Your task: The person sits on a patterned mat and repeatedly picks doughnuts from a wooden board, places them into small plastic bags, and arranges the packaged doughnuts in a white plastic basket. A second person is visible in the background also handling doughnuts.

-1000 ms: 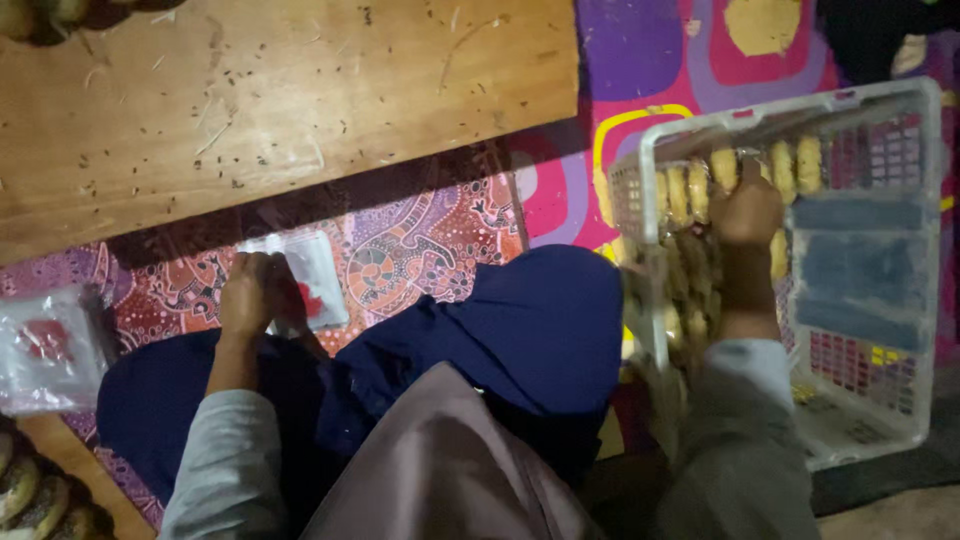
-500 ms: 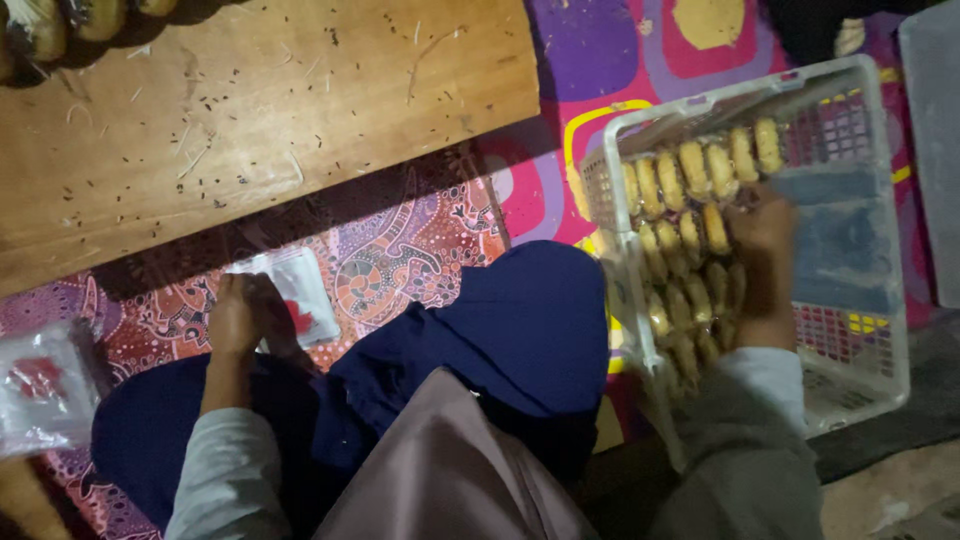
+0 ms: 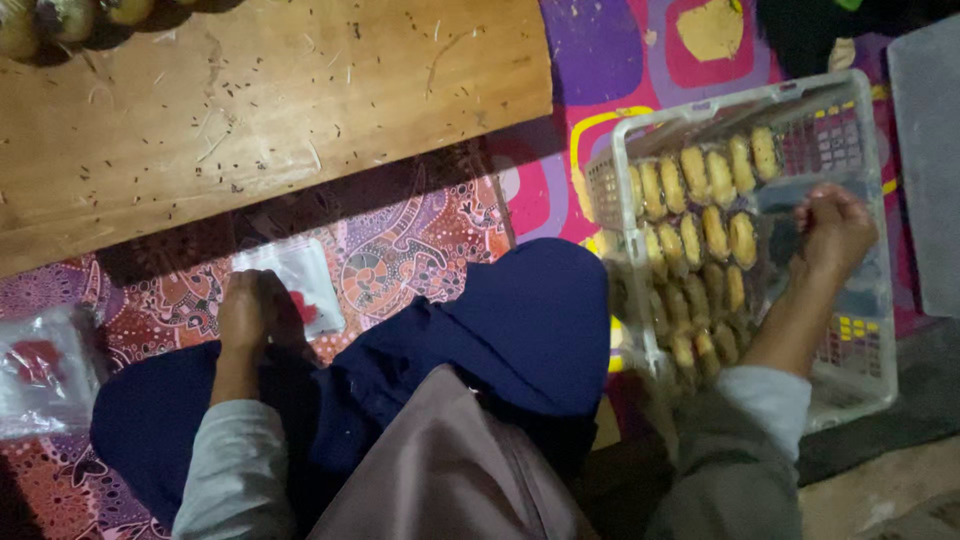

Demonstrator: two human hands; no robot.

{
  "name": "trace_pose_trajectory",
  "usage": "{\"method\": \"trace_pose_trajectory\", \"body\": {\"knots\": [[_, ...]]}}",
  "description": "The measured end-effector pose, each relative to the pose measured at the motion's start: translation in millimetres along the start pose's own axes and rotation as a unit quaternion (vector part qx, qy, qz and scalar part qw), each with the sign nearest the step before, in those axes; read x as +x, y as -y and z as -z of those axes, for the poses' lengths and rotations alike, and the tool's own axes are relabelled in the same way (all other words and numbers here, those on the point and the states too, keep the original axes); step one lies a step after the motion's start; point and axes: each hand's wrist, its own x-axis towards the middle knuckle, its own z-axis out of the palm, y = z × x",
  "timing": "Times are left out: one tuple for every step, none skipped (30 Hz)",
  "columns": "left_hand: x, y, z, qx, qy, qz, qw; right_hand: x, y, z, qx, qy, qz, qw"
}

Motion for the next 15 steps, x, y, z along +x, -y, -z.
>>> {"method": "trace_pose_trajectory", "body": {"knots": [[4.7,-0.5,-2.6,-0.011,0.003,-0.003,1.000,-0.5,0.5,-1.3,-0.066,-0.007,0.067,0.996],[8.3,-3.3,-3.1,-0.022,0.006,-0.006,1.000,-1.7,1.8,-6.7,-0.117,-0.019,0.116,0.986],[7.9,-6.4,0.4,-0.033,0.008,-0.006,0.999,2.5,4.0,-19.4,-0.140,-0.006,0.051,0.989],[8.0,-12.0,4.5,-0.035,-0.021,-0.004,0.999,6.7,7.1,-33.6,-0.172,0.016,-0.037,0.984],[1.2,-17.9,10.5,-0.037,-0.046,0.000,0.998,8.9,14.6,-50.3,-0.204,0.042,-0.128,0.970],[-4.2,-25.5,16.5,-0.038,-0.071,0.004,0.997,7.5,20.5,-56.1,-0.185,0.044,-0.120,0.975],[-2.7,-35.1,21.3,0.005,-0.045,-0.015,0.999,7.7,24.3,-54.0,-0.162,0.046,-0.107,0.980],[0.2,-44.5,26.1,0.048,-0.019,-0.034,0.998,5.8,35.5,-44.8,-0.139,0.049,-0.094,0.985],[2.3,-50.4,33.1,0.093,0.007,-0.045,0.995,9.0,50.6,-38.7,-0.084,0.036,-0.097,0.991],[11.7,-55.5,36.4,0.084,0.023,-0.043,0.995,10.5,69.4,-25.7,-0.028,0.026,-0.100,0.994],[14.7,-57.2,37.8,0.076,0.042,-0.034,0.996,12.9,92.5,-22.9,0.173,0.026,-0.188,0.966],[17.8,-60.2,34.1,0.113,-0.011,-0.065,0.991,12.1,118.3,-16.2,0.150,0.037,-0.224,0.962],[19.3,-58.2,33.0,0.115,0.069,-0.004,0.991,10.9,145.7,-25.5,0.153,0.056,-0.241,0.957],[14.6,-51.2,33.8,0.155,0.132,-0.039,0.978,3.3,176.6,-44.4,0.169,0.082,-0.242,0.952],[15.1,-46.5,28.2,0.044,-0.024,-0.033,0.998,-11.8,210.2,-54.6,0.224,0.131,-0.229,0.938]]}}
